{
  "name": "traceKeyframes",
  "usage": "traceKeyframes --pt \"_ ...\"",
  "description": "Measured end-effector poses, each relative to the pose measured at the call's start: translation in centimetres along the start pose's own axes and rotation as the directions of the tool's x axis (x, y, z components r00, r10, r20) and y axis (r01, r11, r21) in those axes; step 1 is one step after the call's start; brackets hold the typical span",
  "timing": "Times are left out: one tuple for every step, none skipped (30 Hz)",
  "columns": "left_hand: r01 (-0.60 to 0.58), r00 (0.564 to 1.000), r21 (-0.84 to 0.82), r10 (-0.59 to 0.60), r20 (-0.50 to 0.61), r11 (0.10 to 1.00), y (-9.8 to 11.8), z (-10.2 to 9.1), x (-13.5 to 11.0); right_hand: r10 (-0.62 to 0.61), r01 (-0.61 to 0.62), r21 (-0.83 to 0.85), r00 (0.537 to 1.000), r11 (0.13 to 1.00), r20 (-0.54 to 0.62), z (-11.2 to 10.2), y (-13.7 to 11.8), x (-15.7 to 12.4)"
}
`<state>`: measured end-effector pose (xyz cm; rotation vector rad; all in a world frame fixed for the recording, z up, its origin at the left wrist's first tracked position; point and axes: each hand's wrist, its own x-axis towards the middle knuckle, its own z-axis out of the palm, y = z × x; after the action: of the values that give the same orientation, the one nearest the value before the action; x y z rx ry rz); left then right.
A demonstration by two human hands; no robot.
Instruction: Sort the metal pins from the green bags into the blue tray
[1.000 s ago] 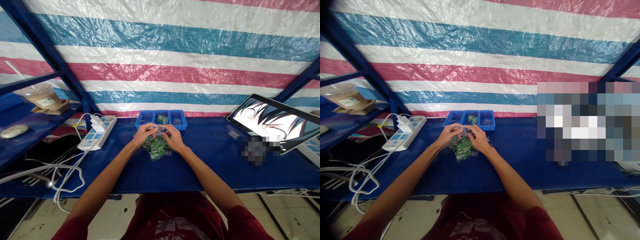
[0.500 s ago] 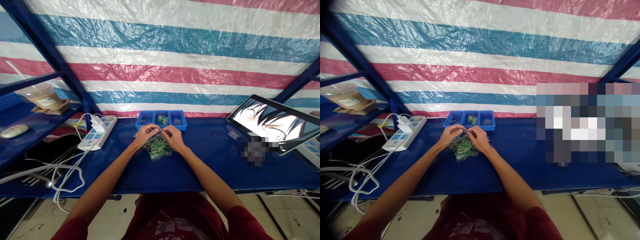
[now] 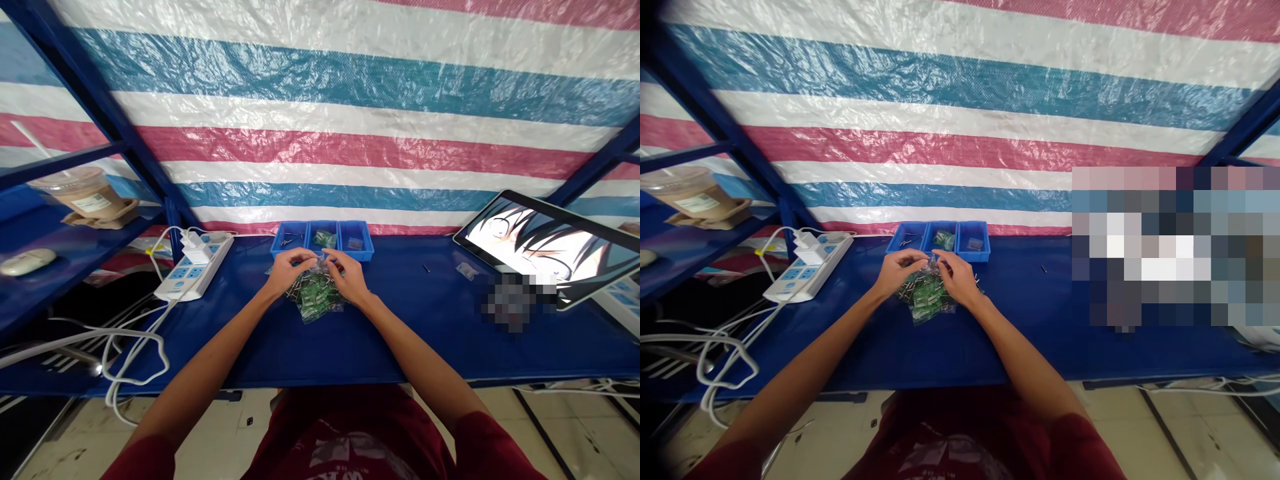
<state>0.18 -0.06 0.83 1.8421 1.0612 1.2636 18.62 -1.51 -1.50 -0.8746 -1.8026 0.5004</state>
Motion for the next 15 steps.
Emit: traceKeyframes --pt "0.005 1.000 -0.011 -0.005 0.000 1.000 0.00 -0.01 0.01 -0.004 0.004 -0.001 1.000 1.000 0.004 -0.02 -0.03 0.00" --pt "0.014 1.000 -0.027 -0.014 0.003 1.000 -0.01 -0.02 0.04 -0.007 0.007 -0.007 1.000 1.000 0.010 -0.06 -0.07 0.00" --pt "0.026 1.000 -0.045 -0.026 0.010 0.999 -0.04 -0.04 0.07 -0.010 0.010 -0.016 1.000 1.000 0.017 -0.10 -0.11 0.01" --pt "0.042 0.999 -0.064 -0.040 0.025 0.997 -0.08 -0.07 0.10 -0.012 0.012 -0.026 1.000 1.000 0.023 -0.14 -0.16 0.01" --pt "0.059 0.997 -0.084 -0.056 0.047 0.995 -0.15 -0.10 0.13 -0.014 0.015 -0.036 0.999 0.999 0.028 -0.18 -0.20 0.02" --pt "0.077 0.995 -0.104 -0.070 0.070 0.992 -0.22 -0.13 0.16 -0.018 0.020 -0.044 0.999 0.999 0.030 -0.21 -0.25 0.04" --pt "0.093 0.992 -0.121 -0.082 0.094 0.988 -0.31 -0.15 0.19 -0.023 0.024 -0.051 0.999 0.998 0.032 -0.24 -0.29 0.05" --pt "0.106 0.990 -0.135 -0.092 0.111 0.985 -0.40 -0.16 0.21 -0.028 0.030 -0.057 0.999 0.998 0.033 -0.25 -0.32 0.06" --pt "0.117 0.988 -0.148 -0.099 0.121 0.982 -0.48 -0.16 0.23 -0.034 0.036 -0.062 0.999 0.997 0.031 -0.26 -0.33 0.08" --pt "0.124 0.987 -0.157 -0.104 0.126 0.980 -0.55 -0.15 0.24 -0.041 0.043 -0.065 0.999 0.997 0.026 -0.26 -0.33 0.10" --pt "0.126 0.987 -0.159 -0.106 0.124 0.979 -0.60 -0.13 0.27 -0.047 0.048 -0.068 0.999 0.996 0.019 -0.26 -0.32 0.11" --pt "0.122 0.988 -0.157 -0.105 0.115 0.980 -0.63 -0.11 0.29 -0.050 0.051 -0.073 0.999 0.996 0.009 -0.25 -0.30 0.13" --pt "0.112 0.990 -0.153 -0.098 0.098 0.982 -0.63 -0.09 0.33 -0.049 0.049 -0.078 0.999 0.996 -0.003 -0.24 -0.27 0.15" --pt "0.094 0.994 -0.147 -0.084 0.077 0.985 -0.60 -0.09 0.36 -0.042 0.040 -0.085 0.999 0.996 -0.014 -0.24 -0.23 0.17" --pt "0.069 0.997 -0.136 -0.062 0.056 0.988 -0.54 -0.11 0.40 -0.030 0.027 -0.092 0.999 0.995 -0.025 -0.24 -0.20 0.19"
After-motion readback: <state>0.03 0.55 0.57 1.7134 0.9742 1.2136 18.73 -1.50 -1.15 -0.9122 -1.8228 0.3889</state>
